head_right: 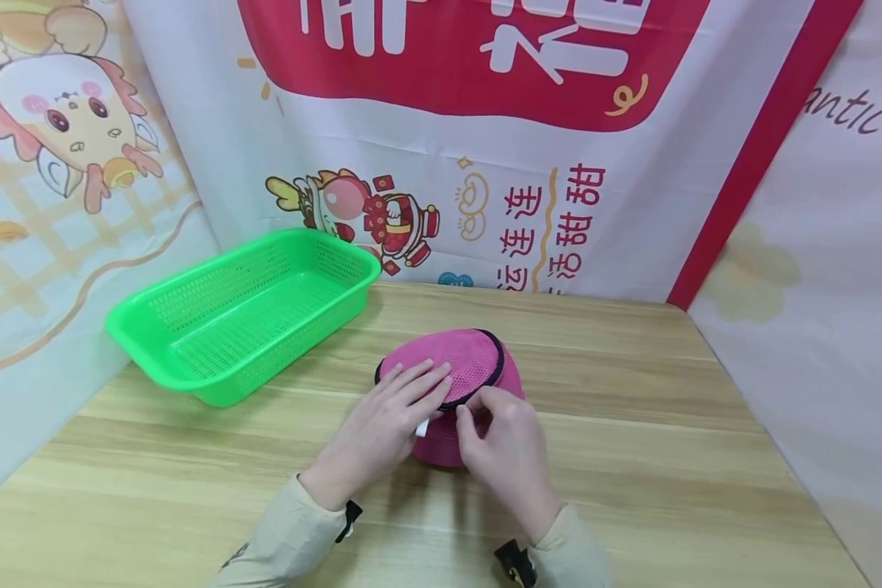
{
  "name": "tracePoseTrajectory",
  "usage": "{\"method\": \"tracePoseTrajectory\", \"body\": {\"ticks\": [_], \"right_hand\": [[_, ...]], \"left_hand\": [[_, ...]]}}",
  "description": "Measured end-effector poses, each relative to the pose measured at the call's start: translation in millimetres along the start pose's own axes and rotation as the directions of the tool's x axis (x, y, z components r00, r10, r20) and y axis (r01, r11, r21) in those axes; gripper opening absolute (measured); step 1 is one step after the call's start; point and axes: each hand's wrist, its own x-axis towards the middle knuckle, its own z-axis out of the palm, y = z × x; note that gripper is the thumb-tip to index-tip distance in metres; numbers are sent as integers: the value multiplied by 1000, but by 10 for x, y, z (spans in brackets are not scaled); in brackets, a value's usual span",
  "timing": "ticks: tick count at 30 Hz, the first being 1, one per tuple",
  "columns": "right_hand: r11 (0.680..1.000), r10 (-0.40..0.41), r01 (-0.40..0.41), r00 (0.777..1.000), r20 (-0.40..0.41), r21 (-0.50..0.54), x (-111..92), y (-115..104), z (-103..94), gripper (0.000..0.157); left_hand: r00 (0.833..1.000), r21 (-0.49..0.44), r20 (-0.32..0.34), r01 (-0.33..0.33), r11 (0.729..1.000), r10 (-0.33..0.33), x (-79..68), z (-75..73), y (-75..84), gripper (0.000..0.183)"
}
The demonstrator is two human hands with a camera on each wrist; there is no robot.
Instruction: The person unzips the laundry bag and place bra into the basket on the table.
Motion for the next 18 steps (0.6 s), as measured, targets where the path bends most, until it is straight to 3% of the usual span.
{"method": "tracePoseTrajectory", "body": {"ticks": [7, 14, 18], "right_hand": [[998, 61, -61, 998, 11, 17, -16, 18, 2, 15], [998, 67, -67, 997, -44, -17, -39, 36, -33, 17], [996, 88, -88, 996, 4, 31, -49, 21, -15, 16]], "left_hand": [[1000, -23, -6, -7, 1000, 7, -40, 14, -18, 42], [1000, -42, -10, -18, 999, 17, -24, 17, -15, 43], [1000, -42, -21, -17, 999, 16, -20, 5, -14, 50]]}}
